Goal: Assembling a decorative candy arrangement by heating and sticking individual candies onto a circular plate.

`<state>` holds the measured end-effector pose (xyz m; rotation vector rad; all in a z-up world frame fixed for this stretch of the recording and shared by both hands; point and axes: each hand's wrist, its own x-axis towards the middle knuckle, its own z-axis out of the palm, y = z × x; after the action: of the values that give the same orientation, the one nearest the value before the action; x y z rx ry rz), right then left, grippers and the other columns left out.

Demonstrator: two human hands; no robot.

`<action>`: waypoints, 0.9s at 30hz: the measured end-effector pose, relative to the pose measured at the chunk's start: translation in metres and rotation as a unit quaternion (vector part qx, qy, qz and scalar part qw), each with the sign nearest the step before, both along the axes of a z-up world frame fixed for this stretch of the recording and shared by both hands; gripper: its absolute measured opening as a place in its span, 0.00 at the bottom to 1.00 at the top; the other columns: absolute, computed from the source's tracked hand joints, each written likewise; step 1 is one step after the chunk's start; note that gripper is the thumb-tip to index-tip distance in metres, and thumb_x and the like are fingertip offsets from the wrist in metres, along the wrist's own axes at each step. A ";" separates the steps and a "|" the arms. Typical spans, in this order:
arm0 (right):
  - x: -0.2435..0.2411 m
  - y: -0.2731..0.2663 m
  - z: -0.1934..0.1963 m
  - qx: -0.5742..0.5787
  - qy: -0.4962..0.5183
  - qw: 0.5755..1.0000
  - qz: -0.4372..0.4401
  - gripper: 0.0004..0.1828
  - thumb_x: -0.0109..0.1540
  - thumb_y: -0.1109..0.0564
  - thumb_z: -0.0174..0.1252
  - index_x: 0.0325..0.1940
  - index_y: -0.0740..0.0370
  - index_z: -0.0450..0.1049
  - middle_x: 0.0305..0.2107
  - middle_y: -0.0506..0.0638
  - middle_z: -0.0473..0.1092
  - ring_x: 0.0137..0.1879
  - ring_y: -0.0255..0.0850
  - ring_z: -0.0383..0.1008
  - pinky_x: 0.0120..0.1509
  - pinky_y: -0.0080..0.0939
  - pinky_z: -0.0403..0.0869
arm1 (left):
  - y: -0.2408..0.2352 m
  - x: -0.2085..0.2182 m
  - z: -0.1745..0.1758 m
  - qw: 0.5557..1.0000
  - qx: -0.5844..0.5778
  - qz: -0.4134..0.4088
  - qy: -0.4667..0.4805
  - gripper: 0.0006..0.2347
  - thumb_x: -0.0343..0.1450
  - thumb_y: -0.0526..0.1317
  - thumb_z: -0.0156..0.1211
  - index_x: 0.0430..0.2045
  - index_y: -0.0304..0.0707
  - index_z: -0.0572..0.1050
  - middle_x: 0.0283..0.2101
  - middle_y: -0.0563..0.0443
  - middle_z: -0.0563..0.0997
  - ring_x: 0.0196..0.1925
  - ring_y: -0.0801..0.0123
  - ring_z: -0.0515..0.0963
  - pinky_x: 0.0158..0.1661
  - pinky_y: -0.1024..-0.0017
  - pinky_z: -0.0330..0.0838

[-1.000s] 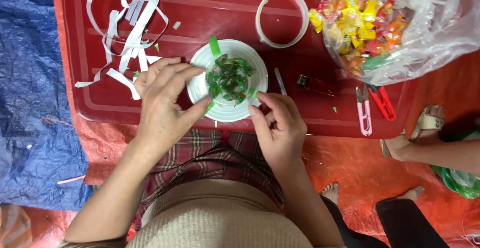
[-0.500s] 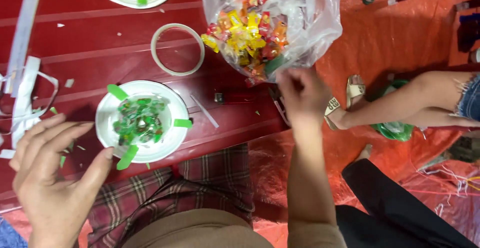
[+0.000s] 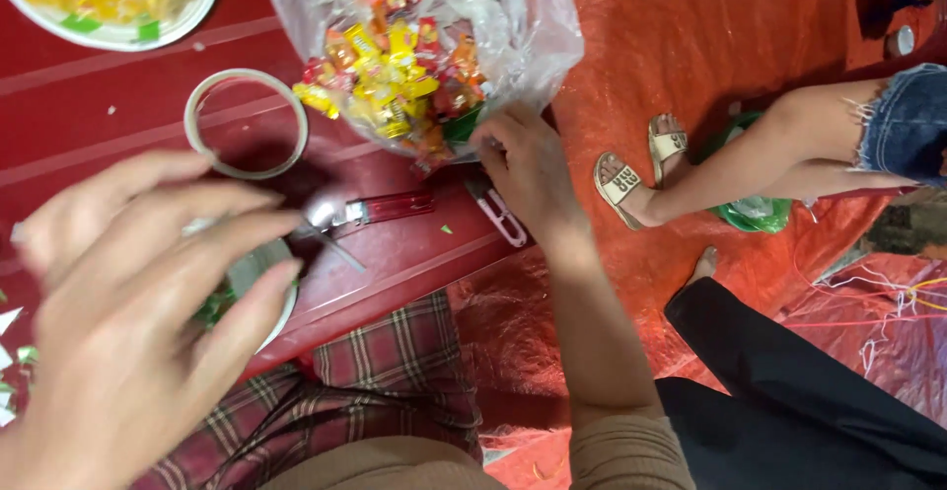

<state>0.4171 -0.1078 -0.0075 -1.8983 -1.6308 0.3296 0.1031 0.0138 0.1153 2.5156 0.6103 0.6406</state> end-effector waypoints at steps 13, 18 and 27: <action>0.002 -0.050 0.003 0.064 -0.022 0.986 -0.151 0.03 0.62 0.67 0.66 0.39 0.64 0.80 0.40 0.52 0.76 0.49 0.48 0.76 0.53 0.45 0.77 | 0.065 0.189 -0.123 0.981 0.071 -0.121 0.131 0.10 0.68 0.44 0.67 0.42 0.55 0.86 0.45 0.63 0.83 0.51 0.58 0.68 0.51 0.57 0.54; 0.006 -0.052 0.007 0.049 -0.005 0.989 -0.139 0.04 0.62 0.65 0.66 0.38 0.60 0.78 0.36 0.50 0.75 0.45 0.45 0.76 0.50 0.43 0.77 | 0.065 0.212 -0.141 0.970 0.098 -0.136 0.174 0.11 0.66 0.48 0.68 0.40 0.58 0.86 0.42 0.59 0.83 0.49 0.53 0.69 0.49 0.53 0.55; 0.004 -0.047 0.022 0.085 -0.023 0.987 -0.138 0.05 0.64 0.65 0.65 0.44 0.66 0.79 0.39 0.55 0.74 0.45 0.48 0.77 0.46 0.45 0.77 | 0.170 0.171 -0.110 0.971 0.043 -0.075 0.224 0.09 0.64 0.33 0.62 0.35 0.44 0.83 0.37 0.56 0.86 0.37 0.58 0.83 0.39 0.61 0.74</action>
<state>0.4207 -0.1545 0.0146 -1.9777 -1.3542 0.0314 0.2738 0.1839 0.0057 2.7742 0.5423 0.0385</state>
